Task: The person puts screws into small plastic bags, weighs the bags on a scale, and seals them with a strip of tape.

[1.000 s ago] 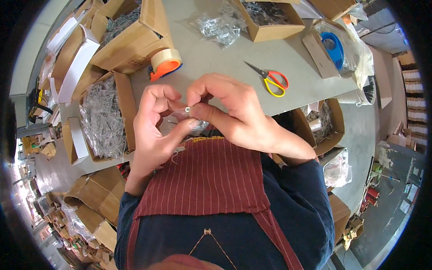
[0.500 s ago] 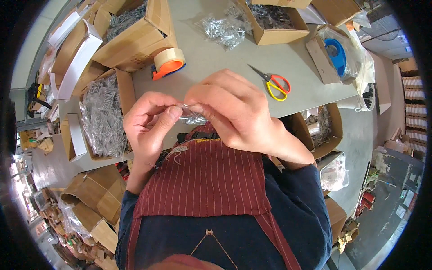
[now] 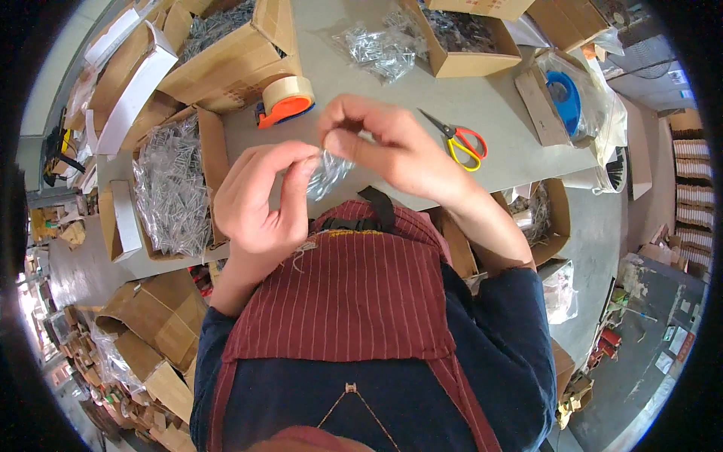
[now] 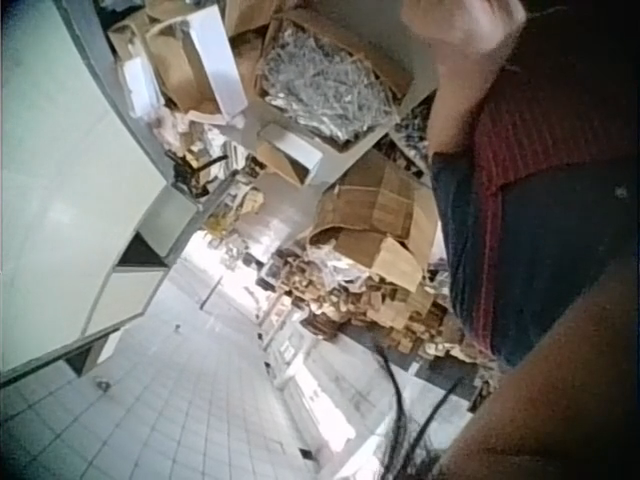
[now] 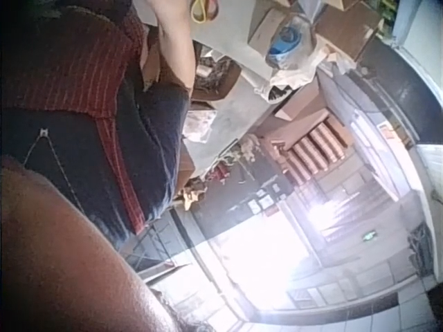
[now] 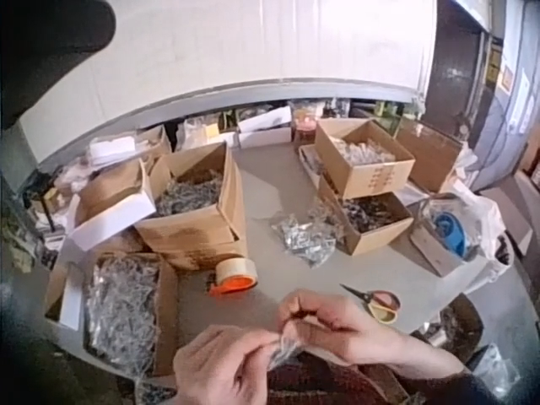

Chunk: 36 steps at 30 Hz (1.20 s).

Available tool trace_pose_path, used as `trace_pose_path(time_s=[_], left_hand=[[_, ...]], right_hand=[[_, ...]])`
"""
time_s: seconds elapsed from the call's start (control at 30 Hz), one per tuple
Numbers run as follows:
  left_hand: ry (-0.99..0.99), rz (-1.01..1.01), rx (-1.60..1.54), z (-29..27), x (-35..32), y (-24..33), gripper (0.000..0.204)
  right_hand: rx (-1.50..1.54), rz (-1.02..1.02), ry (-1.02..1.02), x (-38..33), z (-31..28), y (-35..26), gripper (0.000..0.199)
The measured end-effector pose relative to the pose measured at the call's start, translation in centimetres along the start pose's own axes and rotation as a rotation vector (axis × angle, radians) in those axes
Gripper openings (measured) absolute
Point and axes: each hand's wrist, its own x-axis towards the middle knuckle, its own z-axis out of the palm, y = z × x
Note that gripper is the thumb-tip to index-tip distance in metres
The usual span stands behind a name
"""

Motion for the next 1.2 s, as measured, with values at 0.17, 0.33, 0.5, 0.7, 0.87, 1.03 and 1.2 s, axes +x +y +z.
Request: trace_pose_path(time_s=[0.17,0.33,0.5,0.7,0.87,1.03,1.2], left_hand=[[0.015,-0.343,-0.326,1.5,-0.6,-1.5,0.011],[-0.002,-0.374,-0.421,0.6,0.1,-1.3,0.01],[0.012,-0.482,-0.636,0.6,-0.1,-1.6,0.005],[0.081,-0.493,-0.725,0.2,-0.2,-1.7,0.008],[0.06,-0.513,-0.736,-0.1,0.0,-1.1,0.008],[0.071,-0.527,-0.751,-0.3,-0.1,-0.7,0.008],[0.062,-0.491,-0.665,-0.4,-0.1,-0.4,0.007]], right_hand=[[-0.768,-0.651,0.348,-0.3,3.1,-0.1,0.021],[-0.229,-0.308,0.42,0.2,1.5,0.2,0.02],[-0.436,-0.581,0.38,-0.5,1.4,0.6,0.028],[-0.532,-0.58,0.409,-0.6,1.0,-0.4,0.019],[-0.657,-0.659,0.337,-0.6,0.4,-0.6,0.017],[-0.734,-0.716,0.319,-0.5,0.4,-0.5,0.02],[-0.919,-0.769,0.332,-0.5,1.2,-0.4,0.024]])
